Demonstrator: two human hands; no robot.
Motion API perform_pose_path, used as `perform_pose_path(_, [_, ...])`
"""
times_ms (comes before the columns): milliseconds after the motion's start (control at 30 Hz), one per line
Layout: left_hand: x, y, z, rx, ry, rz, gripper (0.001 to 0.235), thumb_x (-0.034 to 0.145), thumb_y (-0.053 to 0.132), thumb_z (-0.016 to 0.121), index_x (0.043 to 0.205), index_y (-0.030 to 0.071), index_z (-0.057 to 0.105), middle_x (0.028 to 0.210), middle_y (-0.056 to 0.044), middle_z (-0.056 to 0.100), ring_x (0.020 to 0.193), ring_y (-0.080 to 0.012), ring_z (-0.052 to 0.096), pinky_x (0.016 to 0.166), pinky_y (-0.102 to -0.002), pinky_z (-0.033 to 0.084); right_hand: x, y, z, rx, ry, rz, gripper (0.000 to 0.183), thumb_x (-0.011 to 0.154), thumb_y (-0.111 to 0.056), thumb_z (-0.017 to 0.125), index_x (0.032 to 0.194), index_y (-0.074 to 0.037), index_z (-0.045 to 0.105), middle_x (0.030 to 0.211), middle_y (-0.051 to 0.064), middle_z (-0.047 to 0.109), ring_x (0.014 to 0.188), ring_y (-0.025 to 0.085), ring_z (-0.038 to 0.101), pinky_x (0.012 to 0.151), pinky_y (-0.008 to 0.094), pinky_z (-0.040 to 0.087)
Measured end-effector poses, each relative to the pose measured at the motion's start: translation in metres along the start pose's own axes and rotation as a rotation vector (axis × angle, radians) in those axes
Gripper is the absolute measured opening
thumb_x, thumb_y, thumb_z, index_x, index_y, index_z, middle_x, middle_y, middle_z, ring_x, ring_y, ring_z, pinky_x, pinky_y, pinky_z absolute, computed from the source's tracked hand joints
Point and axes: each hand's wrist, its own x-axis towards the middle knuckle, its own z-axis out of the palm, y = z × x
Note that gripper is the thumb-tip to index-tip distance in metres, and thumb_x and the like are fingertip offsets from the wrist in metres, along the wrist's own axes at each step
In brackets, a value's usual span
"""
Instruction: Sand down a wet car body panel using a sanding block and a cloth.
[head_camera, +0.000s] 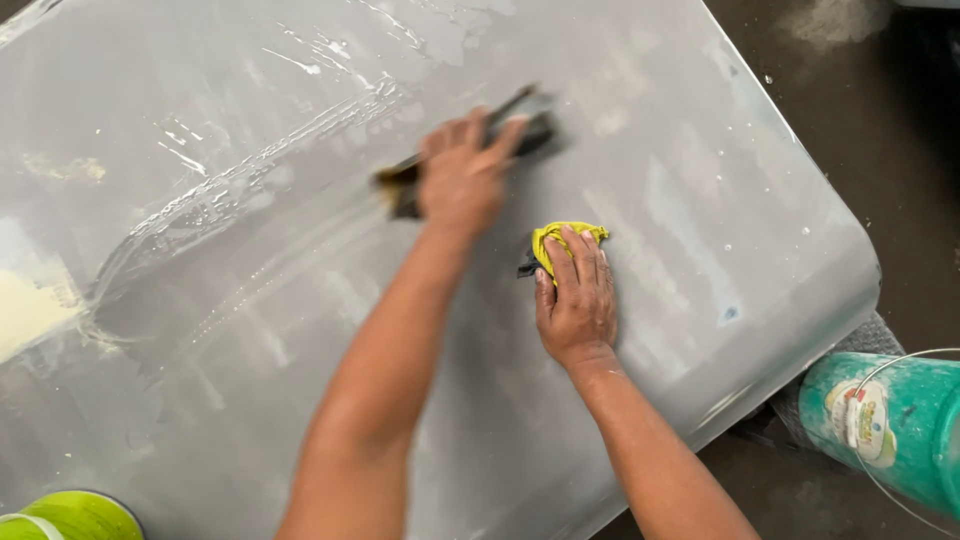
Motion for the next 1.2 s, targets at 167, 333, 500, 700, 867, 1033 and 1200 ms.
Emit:
perform_pose_path(167, [0.009,0.032,0.017,-0.024,-0.008,0.045,0.052,0.094,0.030,0.064,0.145,0.034,0.054,0.141,-0.012,0.053,0.121,-0.0331,0.054,0.099,-0.052,0.041,0.002,-0.001,-0.002,0.010,-0.007,0.004,0.043,0.099,-0.020,0.062,0.141,-0.010,0.058,0.152,0.011,0.051,0.145,0.039,0.044,0.122,0.052,0.035])
perform_pose_path(333, [-0.116,-0.076,-0.040,0.066,0.115,-0.075,0.051,0.100,0.035,0.065,0.150,0.026,0.054,0.141,-0.016,0.055,0.123,-0.0371,0.056,0.098,-0.055,0.044,-0.003,0.003,0.003,0.043,-0.015,-0.004,0.044,0.099,-0.020,0.062,0.141,-0.010,0.057,0.152,0.012,0.050,0.145,0.040,0.044,0.121,0.053,0.035])
perform_pose_path(500, [-0.262,-0.164,-0.075,0.365,0.054,-0.569,0.053,0.103,0.037,0.073,0.154,0.028,0.060,0.147,-0.018,0.055,0.126,-0.0405,0.054,0.097,-0.058,0.041,-0.001,0.005,0.005,0.025,0.005,-0.002,0.043,0.100,-0.020,0.062,0.142,-0.010,0.057,0.153,0.012,0.049,0.146,0.040,0.042,0.122,0.053,0.034])
perform_pose_path(700, [-0.150,-0.088,-0.036,0.135,0.135,-0.361,0.054,0.100,0.032,0.069,0.152,0.026,0.056,0.144,-0.019,0.055,0.123,-0.0413,0.054,0.099,-0.058,0.041,-0.002,0.004,0.005,0.014,-0.007,0.004,0.044,0.099,-0.020,0.061,0.142,-0.009,0.057,0.153,0.013,0.049,0.146,0.040,0.042,0.121,0.053,0.034])
perform_pose_path(867, [-0.042,0.039,0.017,0.015,0.031,-0.094,0.055,0.094,0.014,0.057,0.148,0.020,0.052,0.137,-0.019,0.056,0.119,-0.0366,0.057,0.096,-0.052,0.046,-0.004,0.007,0.005,-0.002,0.007,-0.020,0.045,0.098,-0.018,0.061,0.142,-0.008,0.057,0.153,0.013,0.050,0.145,0.040,0.044,0.121,0.052,0.035])
perform_pose_path(1033, [-0.096,-0.005,-0.010,-0.158,0.137,0.041,0.053,0.094,0.022,0.059,0.147,0.017,0.052,0.135,-0.020,0.057,0.116,-0.0384,0.058,0.097,-0.053,0.046,-0.003,0.008,0.005,0.037,0.013,-0.052,0.047,0.096,-0.017,0.061,0.142,-0.007,0.058,0.153,0.013,0.051,0.144,0.040,0.045,0.121,0.052,0.036])
perform_pose_path(1200, [-0.260,-0.124,-0.085,0.187,0.078,-0.418,0.058,0.093,0.036,0.072,0.149,0.027,0.059,0.141,-0.016,0.058,0.119,-0.0401,0.057,0.093,-0.057,0.044,-0.003,0.006,0.007,0.044,0.026,-0.043,0.043,0.100,-0.021,0.062,0.140,-0.007,0.058,0.152,0.013,0.051,0.143,0.041,0.045,0.120,0.053,0.036])
